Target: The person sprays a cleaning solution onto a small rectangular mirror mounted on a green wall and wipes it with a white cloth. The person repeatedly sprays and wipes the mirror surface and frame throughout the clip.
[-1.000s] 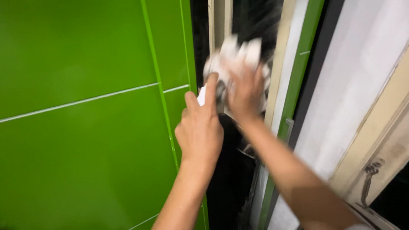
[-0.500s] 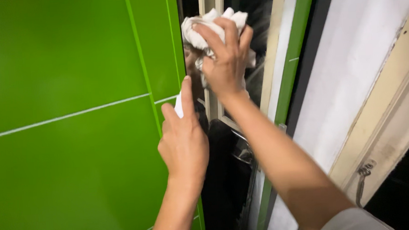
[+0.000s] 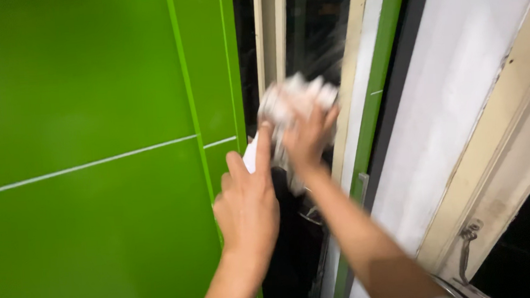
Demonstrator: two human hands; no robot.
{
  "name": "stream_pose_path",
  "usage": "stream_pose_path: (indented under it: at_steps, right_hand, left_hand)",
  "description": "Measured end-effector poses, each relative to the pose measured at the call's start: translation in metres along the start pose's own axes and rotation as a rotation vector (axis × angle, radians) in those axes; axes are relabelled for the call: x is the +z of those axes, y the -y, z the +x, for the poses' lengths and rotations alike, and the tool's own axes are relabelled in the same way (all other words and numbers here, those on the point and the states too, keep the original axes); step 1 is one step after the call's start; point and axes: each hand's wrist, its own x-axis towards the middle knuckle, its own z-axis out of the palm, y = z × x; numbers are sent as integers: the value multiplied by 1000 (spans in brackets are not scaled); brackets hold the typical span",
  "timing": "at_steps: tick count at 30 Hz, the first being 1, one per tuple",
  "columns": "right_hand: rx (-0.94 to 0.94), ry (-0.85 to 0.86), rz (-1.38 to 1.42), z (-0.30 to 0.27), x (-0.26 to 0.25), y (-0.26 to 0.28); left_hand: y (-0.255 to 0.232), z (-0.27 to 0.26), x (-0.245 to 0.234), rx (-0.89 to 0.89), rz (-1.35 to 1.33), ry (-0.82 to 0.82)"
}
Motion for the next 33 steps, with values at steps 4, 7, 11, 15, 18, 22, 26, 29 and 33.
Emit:
stream_pose_path:
  at_steps: [4, 7, 11, 15, 18, 22, 26, 29, 33]
  right_hand:
    - [7, 78, -249, 84, 16, -23]
    - [106, 103, -270, 56, 16, -38]
    - [-111, 205, -242, -69, -44, -46]
    - [-63, 320, -178, -98, -71, -55]
    - [-148, 276, -191, -32, -50, -71]
    - [-90, 94, -238, 106, 8, -75]
    - [-54, 80, -162, 119, 9, -68]
    - [-69, 143, -193, 41, -19, -72]
    - [-66, 248, -191, -70, -78, -65]
  left_hand:
    - [-10, -1, 9, 25, 22, 1]
    - [-14, 0, 16, 37, 9, 1]
    - [-19, 0, 23, 40, -57, 37]
    - [-25, 2, 30, 82, -59, -36]
    - [-32, 7, 33, 84, -47, -12]
    - [-38, 11, 32, 85, -28, 17]
    - [-37, 12, 33, 86, -26, 27]
    - [-37, 12, 36, 94, -14, 28]
    - [-41, 13, 42, 113, -93, 5]
